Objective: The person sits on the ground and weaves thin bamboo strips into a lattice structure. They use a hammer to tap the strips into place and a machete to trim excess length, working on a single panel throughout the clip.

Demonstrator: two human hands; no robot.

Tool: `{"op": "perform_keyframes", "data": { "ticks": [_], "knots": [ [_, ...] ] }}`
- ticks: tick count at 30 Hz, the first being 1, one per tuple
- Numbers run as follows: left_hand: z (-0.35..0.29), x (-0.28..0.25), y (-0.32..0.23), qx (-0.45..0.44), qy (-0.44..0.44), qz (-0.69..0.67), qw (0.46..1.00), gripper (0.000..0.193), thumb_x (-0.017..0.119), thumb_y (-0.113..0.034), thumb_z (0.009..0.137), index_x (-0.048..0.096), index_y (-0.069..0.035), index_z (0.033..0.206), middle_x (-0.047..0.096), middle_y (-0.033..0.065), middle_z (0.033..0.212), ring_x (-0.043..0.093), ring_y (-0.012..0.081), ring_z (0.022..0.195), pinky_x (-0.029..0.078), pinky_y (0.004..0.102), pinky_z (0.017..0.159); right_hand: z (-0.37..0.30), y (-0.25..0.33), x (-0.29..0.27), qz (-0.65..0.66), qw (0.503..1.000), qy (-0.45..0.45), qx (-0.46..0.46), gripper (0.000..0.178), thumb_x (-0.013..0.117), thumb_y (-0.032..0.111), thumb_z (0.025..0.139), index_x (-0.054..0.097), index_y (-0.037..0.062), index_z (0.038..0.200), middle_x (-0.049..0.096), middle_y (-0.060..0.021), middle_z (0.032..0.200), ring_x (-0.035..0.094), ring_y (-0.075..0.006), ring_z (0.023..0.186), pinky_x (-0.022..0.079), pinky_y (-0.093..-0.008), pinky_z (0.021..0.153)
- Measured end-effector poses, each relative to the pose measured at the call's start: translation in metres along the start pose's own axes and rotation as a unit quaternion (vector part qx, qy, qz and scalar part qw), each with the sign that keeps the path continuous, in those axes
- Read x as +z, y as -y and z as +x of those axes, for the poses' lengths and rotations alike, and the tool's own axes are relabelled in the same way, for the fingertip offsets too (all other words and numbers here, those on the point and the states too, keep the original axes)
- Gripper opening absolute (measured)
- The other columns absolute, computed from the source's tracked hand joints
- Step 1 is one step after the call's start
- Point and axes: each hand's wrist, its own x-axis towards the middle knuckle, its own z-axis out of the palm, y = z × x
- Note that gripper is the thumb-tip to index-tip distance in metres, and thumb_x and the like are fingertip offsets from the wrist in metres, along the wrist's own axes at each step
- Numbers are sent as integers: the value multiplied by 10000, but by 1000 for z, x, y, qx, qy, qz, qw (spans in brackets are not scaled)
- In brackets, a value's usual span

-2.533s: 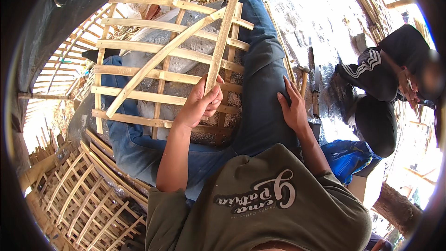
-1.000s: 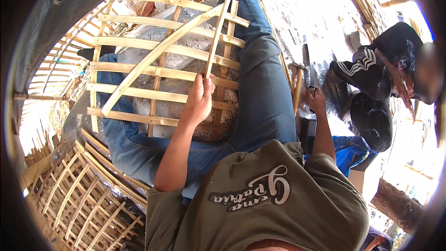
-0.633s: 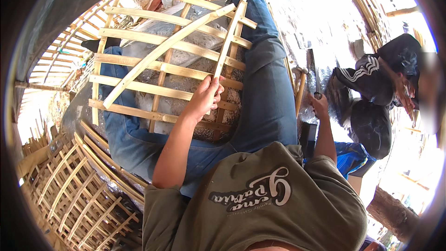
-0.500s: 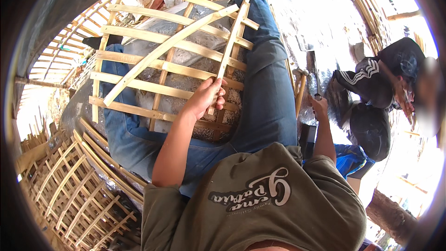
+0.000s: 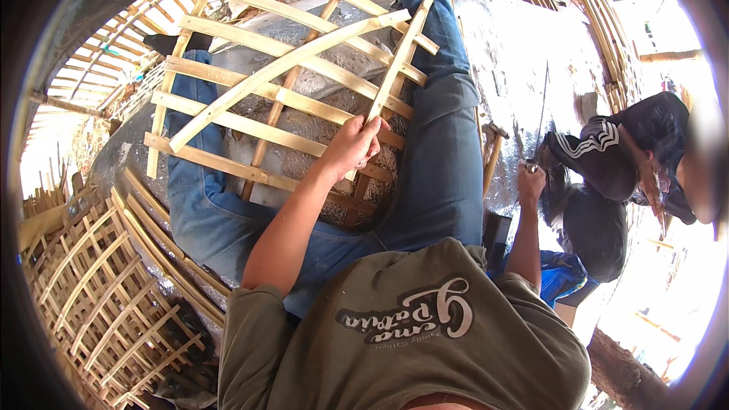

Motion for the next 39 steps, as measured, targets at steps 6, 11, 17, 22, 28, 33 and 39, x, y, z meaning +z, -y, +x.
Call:
{"op": "perform_keyframes", "data": {
  "ticks": [6,11,17,22,28,33,39],
  "knots": [
    [5,3,20,111,-118,239,957,431,444,-365,1070,564,19,915,595,147,642,595,278,563,448,412,555,-14,121,-52,19,993,17,-111,312,743,314,884,730,3,879,669,-161,689,628,-272,617,502,-393,648],
    [-14,17,-3,155,-110,315,930,452,427,-361,1070,559,37,901,602,225,659,632,396,640,453,478,602,-48,215,-55,51,956,69,-280,318,758,298,883,670,-3,833,689,-151,689,676,-312,611,517,-404,597],
    [-33,27,-16,203,-121,369,899,344,457,-259,1065,518,34,897,572,239,621,584,452,584,422,522,563,-84,309,-57,-15,893,191,-407,188,741,209,774,689,49,856,686,-170,717,694,-371,705,560,-461,672],
    [-42,27,-19,276,-153,368,875,251,481,-183,1050,490,29,915,558,257,612,579,472,580,415,545,544,-90,322,-52,-33,865,198,-459,218,768,155,723,706,55,907,679,-170,713,676,-380,699,553,-450,665],
    [-45,22,-18,332,-169,378,848,197,503,-136,1030,488,29,922,549,260,607,579,493,602,426,555,547,-93,334,-61,-78,855,178,-480,197,767,163,723,692,40,858,682,-174,707,696,-367,697,566,-445,668],
    [-42,25,-18,323,-163,357,861,176,491,-119,1028,482,28,931,537,262,599,561,499,587,411,563,541,-88,342,-66,-131,837,143,-511,207,781,185,738,680,26,823,688,-168,694,722,-340,698,589,-427,669],
    [-43,27,-30,348,-164,346,855,183,484,-117,1031,469,19,911,512,247,573,548,484,557,396,552,522,-81,350,-76,-160,835,120,-513,230,789,190,737,682,55,890,708,-171,763,729,-329,709,593,-416,660]
  ]
}}
